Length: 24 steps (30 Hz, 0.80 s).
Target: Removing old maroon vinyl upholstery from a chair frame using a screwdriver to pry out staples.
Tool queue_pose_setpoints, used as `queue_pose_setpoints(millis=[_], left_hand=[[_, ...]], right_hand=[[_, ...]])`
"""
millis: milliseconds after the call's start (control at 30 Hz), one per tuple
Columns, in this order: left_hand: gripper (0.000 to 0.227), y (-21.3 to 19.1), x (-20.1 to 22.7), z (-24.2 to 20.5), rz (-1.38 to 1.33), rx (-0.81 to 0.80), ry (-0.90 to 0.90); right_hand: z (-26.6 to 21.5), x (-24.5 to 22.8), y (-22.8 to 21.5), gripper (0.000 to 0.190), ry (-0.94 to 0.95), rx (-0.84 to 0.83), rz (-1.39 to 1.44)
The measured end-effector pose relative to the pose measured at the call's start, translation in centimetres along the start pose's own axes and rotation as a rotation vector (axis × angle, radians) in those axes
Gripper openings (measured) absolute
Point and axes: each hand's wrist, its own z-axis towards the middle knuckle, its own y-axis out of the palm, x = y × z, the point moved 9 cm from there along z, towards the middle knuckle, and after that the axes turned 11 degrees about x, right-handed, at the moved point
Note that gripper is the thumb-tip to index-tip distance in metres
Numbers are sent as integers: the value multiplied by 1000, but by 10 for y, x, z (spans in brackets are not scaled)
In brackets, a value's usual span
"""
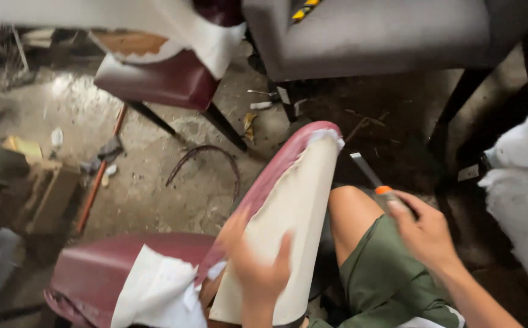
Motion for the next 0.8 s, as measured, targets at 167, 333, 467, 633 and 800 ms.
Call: queue_pose_setpoints(millis=[167,333,467,633,800], left_hand=[[112,135,5,33,596,-358,221],[90,147,-12,31,735,-299,233],[89,149,-18,44,696,-391,125],[83,151,-29,49,666,-542,-31],[78,162,-34,43,703,-524,36]], right_hand=[[5,-47,32,32,-327,79,88],[20,-17,63,29,-278,71,88],[24,-16,69,29,-258,53,102],[9,-41,70,36,-258,105,-68],[-5,-49,95,39,-208,172,-51]])
